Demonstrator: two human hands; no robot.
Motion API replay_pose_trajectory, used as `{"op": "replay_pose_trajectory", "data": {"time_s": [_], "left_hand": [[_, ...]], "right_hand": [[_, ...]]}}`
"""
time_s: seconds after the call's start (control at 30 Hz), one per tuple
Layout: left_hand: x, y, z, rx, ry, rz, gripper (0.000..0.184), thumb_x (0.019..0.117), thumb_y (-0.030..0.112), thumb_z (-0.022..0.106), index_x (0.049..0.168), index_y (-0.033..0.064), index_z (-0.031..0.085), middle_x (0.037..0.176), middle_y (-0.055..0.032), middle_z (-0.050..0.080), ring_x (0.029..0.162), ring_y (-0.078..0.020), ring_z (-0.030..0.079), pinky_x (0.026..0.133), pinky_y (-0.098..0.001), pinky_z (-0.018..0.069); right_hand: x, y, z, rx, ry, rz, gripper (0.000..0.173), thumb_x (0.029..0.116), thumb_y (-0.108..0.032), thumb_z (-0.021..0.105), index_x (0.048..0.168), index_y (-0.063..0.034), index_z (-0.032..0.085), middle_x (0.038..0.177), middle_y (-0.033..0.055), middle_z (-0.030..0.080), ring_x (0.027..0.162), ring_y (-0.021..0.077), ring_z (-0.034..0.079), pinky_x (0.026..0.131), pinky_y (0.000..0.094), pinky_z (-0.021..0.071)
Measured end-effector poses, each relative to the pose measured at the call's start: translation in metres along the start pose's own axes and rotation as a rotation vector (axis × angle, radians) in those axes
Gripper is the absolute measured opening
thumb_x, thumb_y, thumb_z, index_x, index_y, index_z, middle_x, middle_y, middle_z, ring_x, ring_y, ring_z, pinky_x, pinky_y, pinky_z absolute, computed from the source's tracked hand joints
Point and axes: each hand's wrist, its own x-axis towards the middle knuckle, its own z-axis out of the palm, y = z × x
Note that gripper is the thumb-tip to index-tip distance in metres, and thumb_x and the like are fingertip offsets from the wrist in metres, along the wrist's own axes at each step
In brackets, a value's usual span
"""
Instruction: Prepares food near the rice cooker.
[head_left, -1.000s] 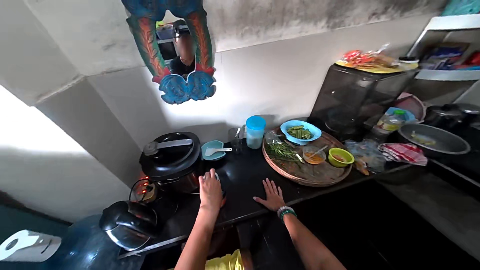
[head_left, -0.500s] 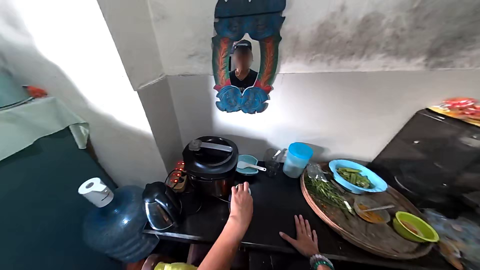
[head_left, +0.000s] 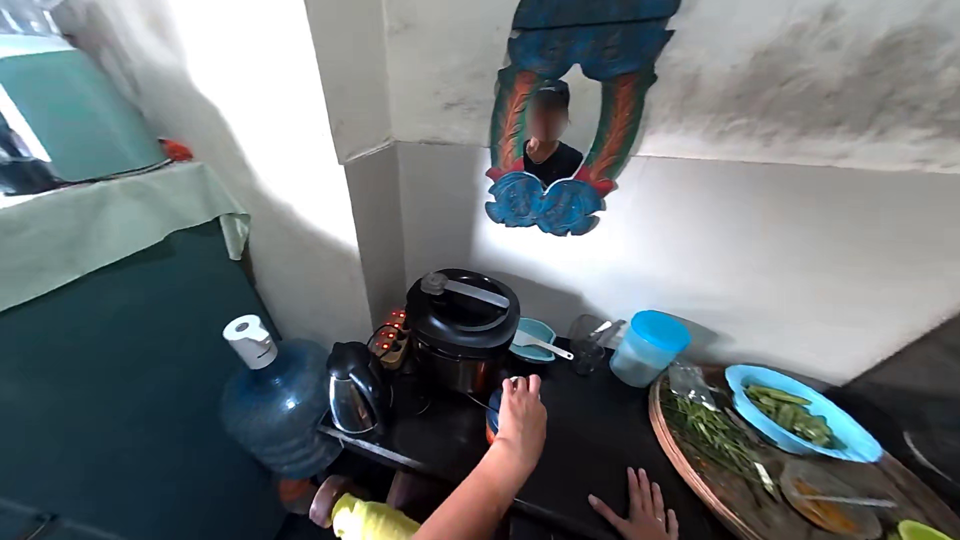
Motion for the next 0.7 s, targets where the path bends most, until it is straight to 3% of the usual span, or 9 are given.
{"op": "replay_pose_trajectory", "data": {"time_s": [0.23, 0.7], "left_hand": [[0.0013, -0.0029, -0.0006, 0.004, 0.001, -0.003, 0.029, 0.0955, -0.007, 0.052, 0.120, -0.0060, 0.066, 0.156, -0.0132, 0.043, 0.133, -0.0320, 0.051, 0.106, -0.0493, 0.0441], [-0.0026, -0.0019, -0.0046, 0.055, -0.012, 0.021, 0.030, 0.0957, -0.005, 0.053, 0.123, -0.0057, 0.065, 0.155, -0.0149, 0.043, 0.133, -0.0324, 0.050, 0.106, -0.0506, 0.0425]], "right_hand": [[-0.0004, -0.0025, -0.0022, -0.011, -0.010, 0.001, 0.131, 0.0757, -0.086, 0.060, 0.165, -0.0048, 0.010, 0.172, 0.0197, 0.002, 0.158, 0.0414, -0.001, 0.122, 0.0691, -0.0030], [-0.0033, -0.0002, 0.0007, 0.021, 0.022, 0.001, 0.133, 0.0728, -0.088, 0.061, 0.165, -0.0054, 0.012, 0.172, 0.0177, 0.004, 0.158, 0.0414, -0.001, 0.121, 0.0694, -0.0043]]}}
